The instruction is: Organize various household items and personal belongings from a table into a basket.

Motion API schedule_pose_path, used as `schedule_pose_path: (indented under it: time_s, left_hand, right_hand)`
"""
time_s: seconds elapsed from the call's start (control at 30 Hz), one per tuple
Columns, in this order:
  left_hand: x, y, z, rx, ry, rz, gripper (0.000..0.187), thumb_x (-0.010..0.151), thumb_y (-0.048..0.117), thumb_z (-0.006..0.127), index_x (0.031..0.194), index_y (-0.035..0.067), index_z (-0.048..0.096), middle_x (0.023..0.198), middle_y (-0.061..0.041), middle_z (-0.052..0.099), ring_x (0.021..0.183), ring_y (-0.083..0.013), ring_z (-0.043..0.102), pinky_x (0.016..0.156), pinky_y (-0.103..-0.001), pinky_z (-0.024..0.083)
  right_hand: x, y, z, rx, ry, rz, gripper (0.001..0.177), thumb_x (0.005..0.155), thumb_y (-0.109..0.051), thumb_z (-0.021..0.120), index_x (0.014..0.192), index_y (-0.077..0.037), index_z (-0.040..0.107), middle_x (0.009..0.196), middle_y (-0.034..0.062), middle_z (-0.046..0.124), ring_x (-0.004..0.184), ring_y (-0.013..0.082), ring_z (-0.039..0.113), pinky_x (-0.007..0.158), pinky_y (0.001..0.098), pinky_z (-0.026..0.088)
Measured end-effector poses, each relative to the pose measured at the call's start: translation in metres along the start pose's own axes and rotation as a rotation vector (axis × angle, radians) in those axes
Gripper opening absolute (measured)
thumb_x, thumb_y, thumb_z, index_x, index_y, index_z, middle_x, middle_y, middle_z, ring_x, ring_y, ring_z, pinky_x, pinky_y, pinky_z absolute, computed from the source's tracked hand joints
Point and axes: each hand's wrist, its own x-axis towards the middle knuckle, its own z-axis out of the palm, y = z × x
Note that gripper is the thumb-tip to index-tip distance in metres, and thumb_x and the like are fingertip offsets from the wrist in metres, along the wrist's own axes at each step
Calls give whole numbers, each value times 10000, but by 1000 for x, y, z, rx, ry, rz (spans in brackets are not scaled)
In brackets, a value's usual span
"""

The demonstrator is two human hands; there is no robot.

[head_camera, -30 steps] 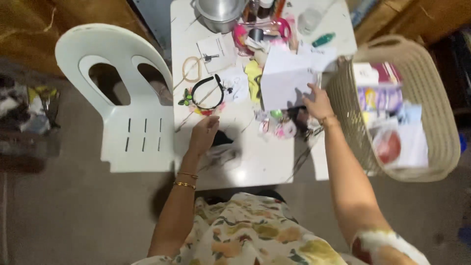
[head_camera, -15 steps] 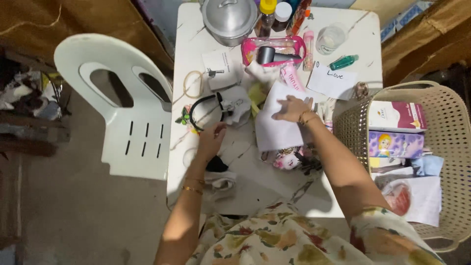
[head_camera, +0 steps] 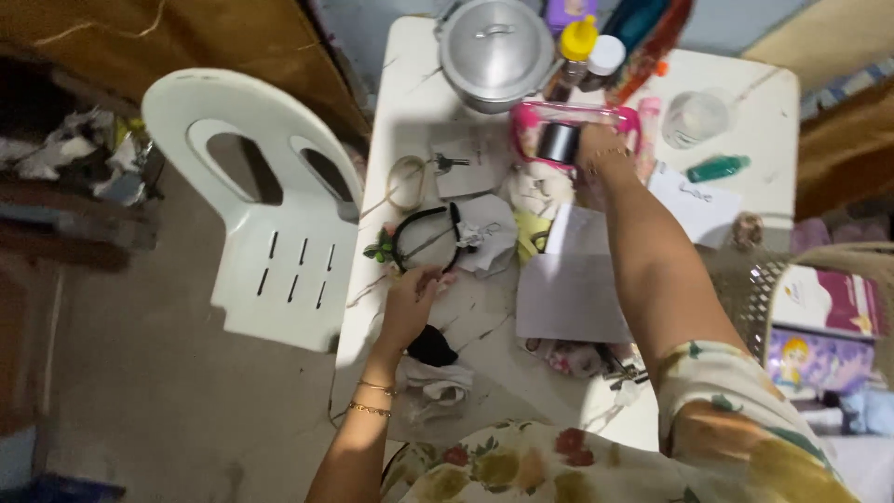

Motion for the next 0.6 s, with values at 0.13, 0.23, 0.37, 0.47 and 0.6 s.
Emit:
schedule_pose_path:
  time_s: [0.13,0.23,0.37,0.47,0.6]
  left_hand:
    - [-5,12,-12,155,61,-2,256,956,94,628,1190,13,696,1049,-116,766,927,-212,734,825,-327,568]
    - [-4,16,-11,103,71,29,242,976,94,630,1195,12,693,1080,-109,760,982,-201,741,859,-315,574]
    - [8,35,2,122,114,113,315,924,113,671,1230,40,670,1178,-120,716,1044,-243,716,895,-348,569]
    - [17,67,28,172,134,333,575,802,151,799,1334,60,602,1357,-164,610,1263,-348,576,1047,-436,480]
    - [10,113,51,226,44,564,882,752,228,875,1501,58,441,1543,-214,444,1443,-415,411,1193,-465,338]
  right_hand:
    - [-30,-14,-6,-116,118,61,415,730,-106,787,1135,-29,735,1150,251,706,1098,410,679,920,522,544]
    - [-63,-10,-32,456,578,-68,648,629,-13,860,1238,-28,640,1092,218,688,1013,394,666,899,467,536]
    - [-120,-12,-72,1133,720,-224,575,725,57,767,1250,-44,556,1122,56,669,1039,203,675,915,324,554]
    - [-195,-37,-105,1358,593,-264,463,771,67,738,1199,-14,584,1103,27,691,1015,173,674,912,313,554]
    - [-280,-112,-106,1134,242,-390,396,839,-19,728,1234,-30,704,1138,39,743,1033,166,687,955,320,559]
